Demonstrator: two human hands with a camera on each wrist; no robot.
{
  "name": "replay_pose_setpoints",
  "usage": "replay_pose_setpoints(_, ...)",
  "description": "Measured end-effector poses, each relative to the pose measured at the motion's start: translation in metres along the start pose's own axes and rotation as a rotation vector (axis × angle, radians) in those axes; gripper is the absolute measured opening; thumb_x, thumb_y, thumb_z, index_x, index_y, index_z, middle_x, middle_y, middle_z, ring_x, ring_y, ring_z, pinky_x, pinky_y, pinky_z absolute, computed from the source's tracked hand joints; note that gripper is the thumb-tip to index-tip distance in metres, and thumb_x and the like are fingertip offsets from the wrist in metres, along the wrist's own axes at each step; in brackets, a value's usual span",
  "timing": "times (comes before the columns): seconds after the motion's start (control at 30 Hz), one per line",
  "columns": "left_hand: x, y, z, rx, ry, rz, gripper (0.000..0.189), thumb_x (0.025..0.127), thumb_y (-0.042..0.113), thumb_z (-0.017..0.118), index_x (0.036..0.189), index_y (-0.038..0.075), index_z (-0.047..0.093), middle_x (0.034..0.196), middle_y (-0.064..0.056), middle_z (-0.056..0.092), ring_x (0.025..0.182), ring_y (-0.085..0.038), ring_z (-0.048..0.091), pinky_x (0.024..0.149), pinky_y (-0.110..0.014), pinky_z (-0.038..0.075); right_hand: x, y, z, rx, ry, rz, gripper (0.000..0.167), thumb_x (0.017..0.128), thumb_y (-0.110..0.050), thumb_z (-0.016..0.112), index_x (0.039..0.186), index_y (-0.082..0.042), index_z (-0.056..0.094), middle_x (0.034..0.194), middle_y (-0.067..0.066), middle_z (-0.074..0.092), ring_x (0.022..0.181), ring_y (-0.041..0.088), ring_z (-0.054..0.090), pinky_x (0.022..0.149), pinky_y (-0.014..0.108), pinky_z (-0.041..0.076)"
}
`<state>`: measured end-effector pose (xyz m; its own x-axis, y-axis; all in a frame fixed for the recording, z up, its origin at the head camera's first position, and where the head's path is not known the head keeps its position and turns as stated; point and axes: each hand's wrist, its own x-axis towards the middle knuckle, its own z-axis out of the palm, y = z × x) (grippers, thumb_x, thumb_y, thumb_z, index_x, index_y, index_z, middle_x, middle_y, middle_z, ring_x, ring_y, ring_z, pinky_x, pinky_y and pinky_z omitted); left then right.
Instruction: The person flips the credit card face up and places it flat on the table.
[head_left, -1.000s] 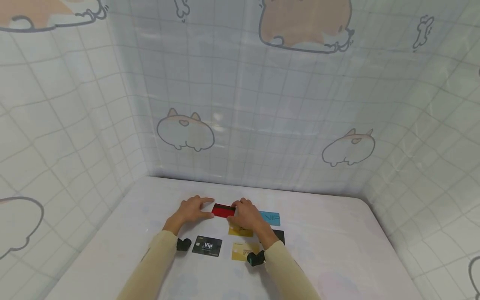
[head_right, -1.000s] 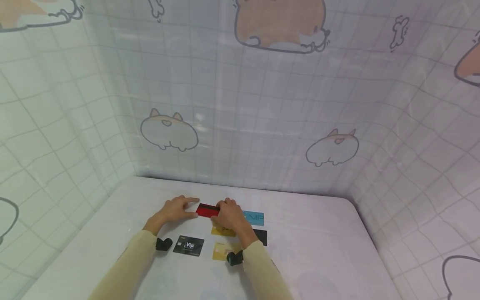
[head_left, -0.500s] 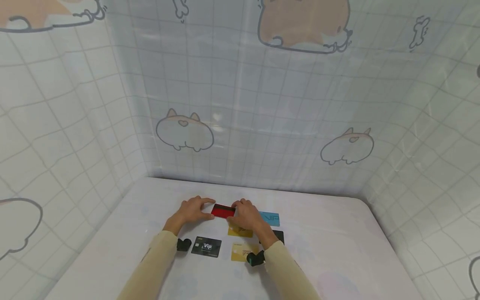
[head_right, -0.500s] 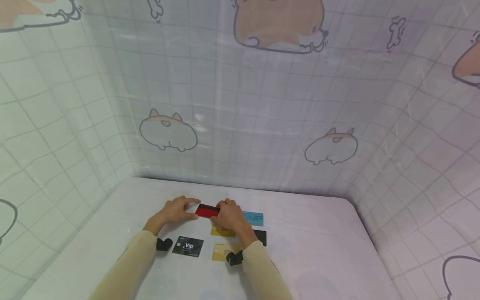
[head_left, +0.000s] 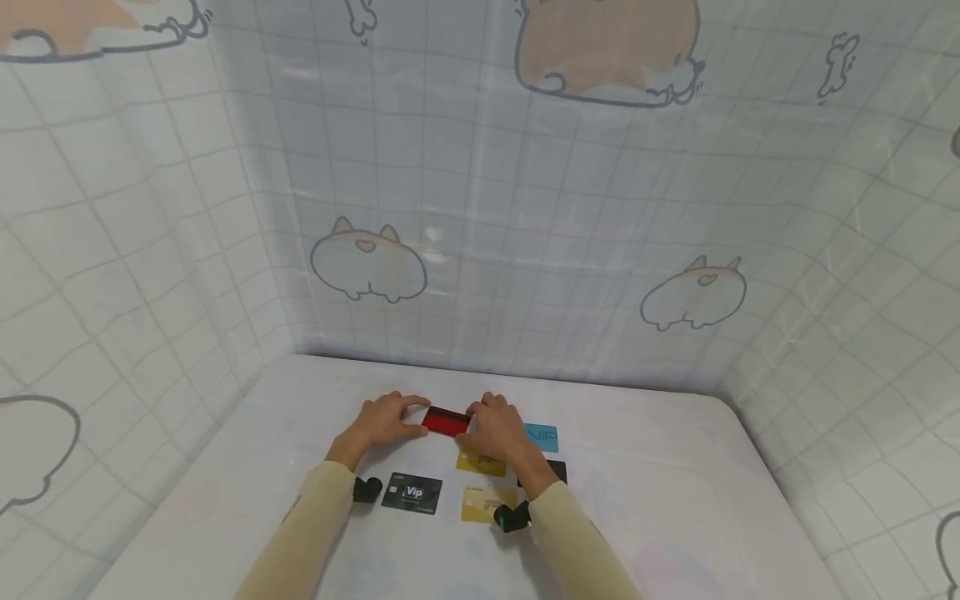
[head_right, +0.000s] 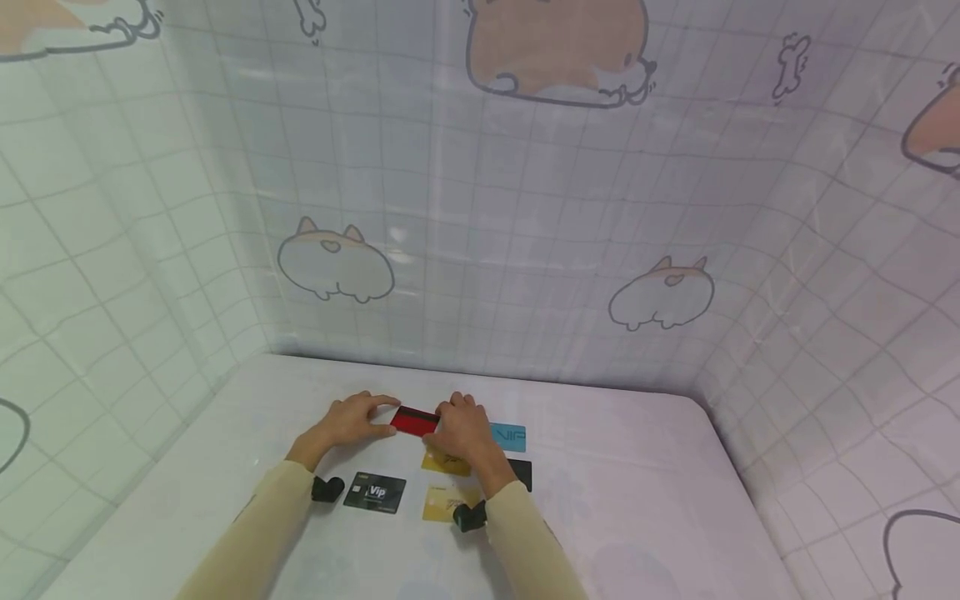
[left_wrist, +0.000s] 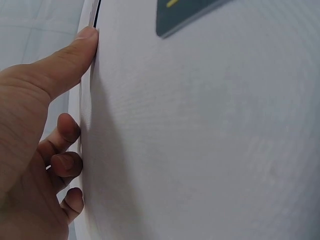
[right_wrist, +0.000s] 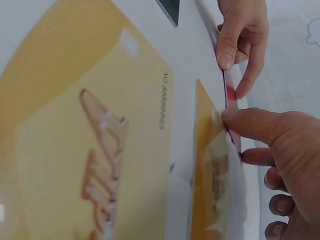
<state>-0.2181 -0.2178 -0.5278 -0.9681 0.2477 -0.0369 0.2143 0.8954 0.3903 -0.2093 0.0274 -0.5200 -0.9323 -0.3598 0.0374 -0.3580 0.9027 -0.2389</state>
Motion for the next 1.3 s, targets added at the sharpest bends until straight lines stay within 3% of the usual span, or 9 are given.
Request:
replay_pose_setpoints(0.27,-0.002,0.000,0.000,0.004,0.003,0.017,0.055,0.083,0.047,0.080,0.133,0.035,0.063,0.088,0.004,0.053,0.085,-0.016,0.049,0.082,-0.046,0.037,-0.002,-0.003,-0.005,0.093,-0.056,0.054,0.052,0.081,-0.054,0.077,0.118,-0.017,0.069,0.110,0.000,0.062,0.099,0.018,0.050,0.091,0.042,0.048)
replay_pose_setpoints(0.53,-0.007,0.003,-0.001,-0.001,-0.002,0.033,0.056,0.082,0.046,0.081,0.134,0.034,0.063,0.087,0.004,0.053,0.084,-0.015,0.049,0.079,-0.044,0.037,-0.004,0.002,-0.003,0.174,-0.091,0.054,0.054,0.079,-0.054,0.077,0.114,-0.015,0.067,0.105,-0.003,0.060,0.096,0.016,0.048,0.088,0.041,0.046)
replay_pose_setpoints(0.93,-0.010,0.004,-0.002,0.000,-0.014,0.043,0.059,0.080,0.049,0.082,0.134,0.034,0.063,0.088,0.004,0.053,0.085,-0.015,0.048,0.080,-0.044,0.038,-0.005,0.001,0.003,0.042,-0.031,-0.004,0.054,0.080,-0.059,0.072,0.114,-0.018,0.067,0.107,-0.003,0.062,0.097,0.017,0.049,0.093,0.043,0.046)
replay_pose_setpoints(1.3,-0.014,0.002,-0.002,-0.012,-0.014,0.048,0.058,0.079,0.048,0.083,0.132,0.034,0.064,0.089,0.005,0.054,0.085,-0.014,0.049,0.079,-0.042,0.037,-0.008,-0.003,0.005,0.019,0.009,-0.007,0.054,0.079,-0.058,0.069,0.114,-0.017,0.067,0.112,-0.001,0.062,0.101,0.018,0.051,0.093,0.044,0.045)
